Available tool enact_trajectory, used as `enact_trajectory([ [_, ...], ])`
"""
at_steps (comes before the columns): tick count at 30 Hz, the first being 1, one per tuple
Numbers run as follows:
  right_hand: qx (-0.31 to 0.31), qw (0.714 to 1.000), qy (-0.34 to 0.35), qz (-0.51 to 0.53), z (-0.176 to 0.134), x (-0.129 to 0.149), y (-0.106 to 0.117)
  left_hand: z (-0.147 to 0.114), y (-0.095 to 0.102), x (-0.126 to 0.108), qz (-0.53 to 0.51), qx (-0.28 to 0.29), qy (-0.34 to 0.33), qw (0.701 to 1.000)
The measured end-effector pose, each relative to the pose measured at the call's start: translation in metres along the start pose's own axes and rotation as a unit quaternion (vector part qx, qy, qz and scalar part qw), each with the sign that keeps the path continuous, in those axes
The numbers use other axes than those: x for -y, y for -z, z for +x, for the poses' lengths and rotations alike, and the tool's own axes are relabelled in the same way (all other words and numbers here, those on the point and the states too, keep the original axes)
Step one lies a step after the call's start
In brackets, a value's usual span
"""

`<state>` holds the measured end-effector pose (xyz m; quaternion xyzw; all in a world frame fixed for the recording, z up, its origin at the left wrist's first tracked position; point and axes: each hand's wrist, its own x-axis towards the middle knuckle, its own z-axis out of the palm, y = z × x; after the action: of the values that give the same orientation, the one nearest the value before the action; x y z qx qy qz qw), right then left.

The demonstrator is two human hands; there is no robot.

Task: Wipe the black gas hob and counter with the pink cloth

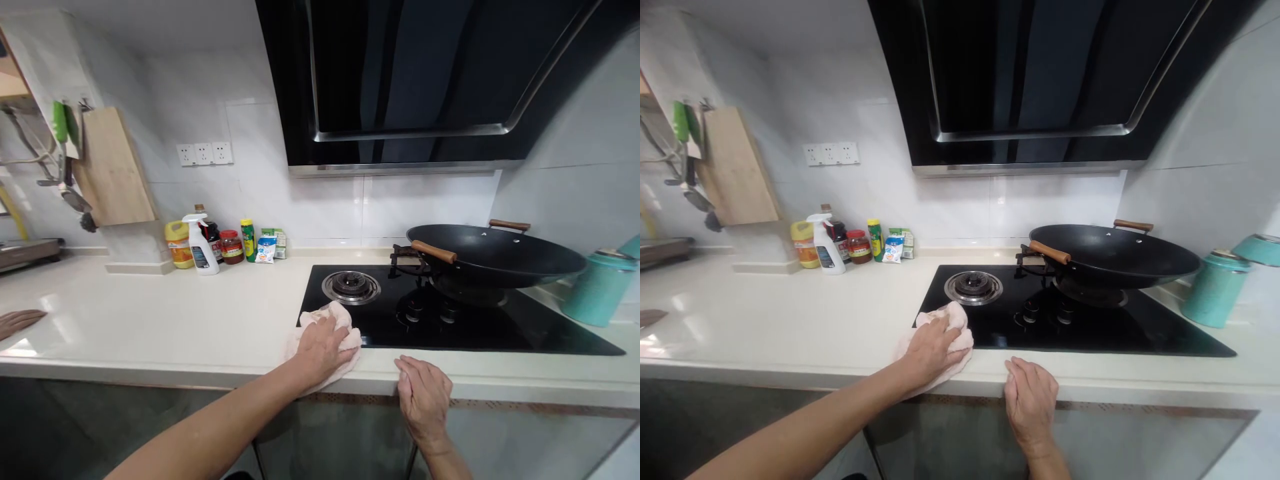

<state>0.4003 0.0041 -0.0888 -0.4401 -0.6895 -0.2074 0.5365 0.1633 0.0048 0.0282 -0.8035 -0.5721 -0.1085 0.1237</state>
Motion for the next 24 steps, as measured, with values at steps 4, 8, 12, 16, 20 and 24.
enact_trajectory([
  [4,0.004,1.000,0.025,-0.001,-0.001,-0.003,0.000,-0.010,0.004,-0.010,-0.055,0.014,-0.017,0.998],
  [8,-0.002,0.999,0.037,-0.004,0.001,0.000,0.002,-0.013,0.020,-0.009,-0.183,0.020,0.033,0.982],
  [12,0.001,0.999,0.044,0.004,0.005,0.003,0.004,0.003,0.053,0.009,-0.370,0.014,0.091,0.924],
  [16,0.006,0.999,0.033,-0.003,0.005,0.003,0.004,0.028,0.093,0.029,-0.406,0.033,0.108,0.907],
  [20,0.012,1.000,0.026,-0.004,0.006,0.004,0.004,0.051,0.110,0.048,-0.347,0.073,0.133,0.925],
  [24,0.002,1.000,0.022,0.002,0.007,0.006,0.005,0.065,0.084,0.057,-0.240,0.069,0.150,0.957],
])
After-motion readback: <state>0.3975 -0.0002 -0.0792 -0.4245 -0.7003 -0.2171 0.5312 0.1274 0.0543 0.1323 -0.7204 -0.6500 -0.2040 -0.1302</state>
